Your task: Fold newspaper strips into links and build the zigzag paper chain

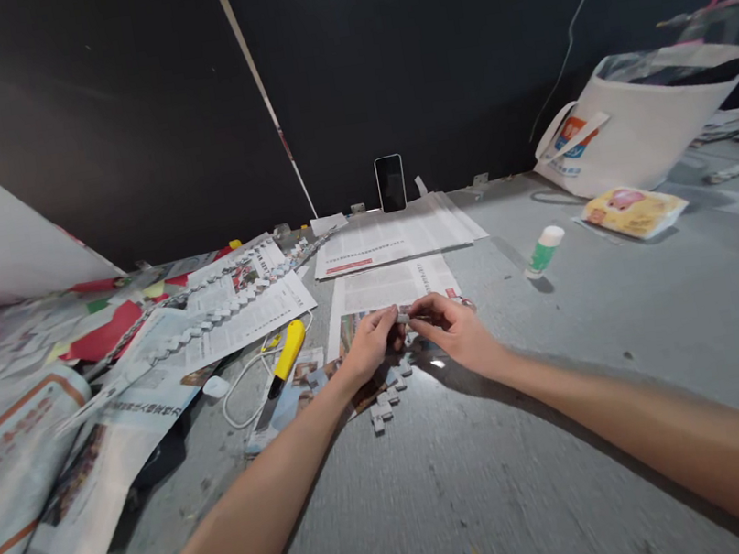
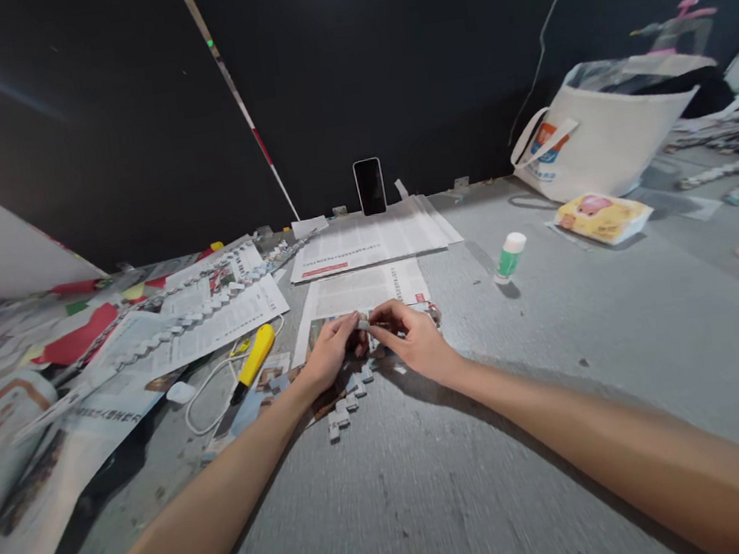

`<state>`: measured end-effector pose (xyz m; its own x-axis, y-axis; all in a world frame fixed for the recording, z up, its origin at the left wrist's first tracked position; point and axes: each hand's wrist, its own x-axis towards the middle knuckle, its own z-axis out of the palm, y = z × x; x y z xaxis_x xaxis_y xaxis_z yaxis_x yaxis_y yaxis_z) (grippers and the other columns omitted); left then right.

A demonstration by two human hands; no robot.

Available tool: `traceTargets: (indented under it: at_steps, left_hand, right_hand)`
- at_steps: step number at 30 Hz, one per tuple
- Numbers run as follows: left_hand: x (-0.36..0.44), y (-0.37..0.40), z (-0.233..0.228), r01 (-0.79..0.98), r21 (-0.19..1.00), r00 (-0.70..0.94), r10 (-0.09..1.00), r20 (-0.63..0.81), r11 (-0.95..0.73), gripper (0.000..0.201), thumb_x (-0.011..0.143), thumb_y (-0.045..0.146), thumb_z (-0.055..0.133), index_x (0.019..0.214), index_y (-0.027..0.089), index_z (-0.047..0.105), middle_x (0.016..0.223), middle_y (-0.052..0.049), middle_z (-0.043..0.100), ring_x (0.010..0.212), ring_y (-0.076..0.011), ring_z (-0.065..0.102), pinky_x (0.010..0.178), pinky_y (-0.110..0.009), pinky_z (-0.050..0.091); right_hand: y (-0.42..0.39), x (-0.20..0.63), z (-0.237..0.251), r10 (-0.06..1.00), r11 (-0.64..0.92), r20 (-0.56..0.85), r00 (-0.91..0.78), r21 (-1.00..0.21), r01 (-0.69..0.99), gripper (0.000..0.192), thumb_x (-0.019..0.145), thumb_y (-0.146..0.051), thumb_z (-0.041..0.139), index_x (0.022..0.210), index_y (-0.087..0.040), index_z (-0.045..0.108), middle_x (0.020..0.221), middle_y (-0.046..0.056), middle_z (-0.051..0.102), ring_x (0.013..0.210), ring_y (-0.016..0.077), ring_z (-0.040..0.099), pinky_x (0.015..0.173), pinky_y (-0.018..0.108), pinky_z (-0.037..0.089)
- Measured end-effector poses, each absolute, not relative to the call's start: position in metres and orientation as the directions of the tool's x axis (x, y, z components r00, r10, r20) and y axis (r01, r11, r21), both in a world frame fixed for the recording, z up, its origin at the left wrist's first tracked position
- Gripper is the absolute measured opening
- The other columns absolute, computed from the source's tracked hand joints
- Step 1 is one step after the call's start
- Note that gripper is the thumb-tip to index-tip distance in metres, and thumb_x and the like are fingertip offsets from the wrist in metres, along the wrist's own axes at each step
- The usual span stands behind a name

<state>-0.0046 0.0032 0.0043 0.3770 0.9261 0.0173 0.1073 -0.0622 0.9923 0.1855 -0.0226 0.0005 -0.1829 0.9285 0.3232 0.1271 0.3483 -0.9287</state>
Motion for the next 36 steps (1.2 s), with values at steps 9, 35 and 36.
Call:
traceTargets:
  at_steps: [9, 35, 36]
  left_hand:
    - [-0.006, 0.006, -0.004, 0.062, 0.995, 0.386, 0.921, 0.046, -0.076, 0.058, 0.099, 0.068, 0.044, 0.073, 0.018, 0.056, 0.062, -0.001, 0.051, 0.058, -0.0133, 0.047, 0.058, -0.027, 0.039]
    - [-0.010, 0.013, -0.007, -0.229, 0.973, 0.329, 0.942, 0.065, 0.012, 0.035, 0.091, 0.043, 0.074, 0.108, 0.023, 0.053, 0.057, 0.010, 0.048, 0.052, -0.0097, 0.044, 0.055, -0.021, 0.033]
    - [-0.010, 0.012, -0.006, -0.219, 0.976, 0.329, 0.942, 0.060, 0.014, 0.034, 0.091, 0.043, 0.073, 0.108, 0.023, 0.053, 0.057, 0.010, 0.047, 0.052, -0.0098, 0.044, 0.055, -0.021, 0.033]
  right_hand:
    - [-0.022, 0.185, -0.002, 0.930, 0.309, 0.269, -0.252, -0.942, 0.134, 0.023, 0.095, -0.044, 0.071, 0.097, -0.024, 0.061, 0.087, 0.003, 0.070, 0.082, 0.0203, 0.066, 0.079, 0.037, 0.054]
    - [-0.020, 0.186, -0.002, 0.927, 0.323, 0.296, -0.232, -0.942, 0.089, 0.033, 0.094, -0.056, 0.071, 0.098, -0.024, 0.068, 0.089, 0.004, 0.069, 0.078, 0.0198, 0.063, 0.074, 0.035, 0.052]
    - [-0.021, 0.186, -0.001, 0.931, 0.313, 0.289, -0.223, -0.946, 0.081, 0.031, 0.092, -0.054, 0.074, 0.099, -0.024, 0.070, 0.089, 0.004, 0.071, 0.079, 0.0201, 0.064, 0.075, 0.036, 0.053]
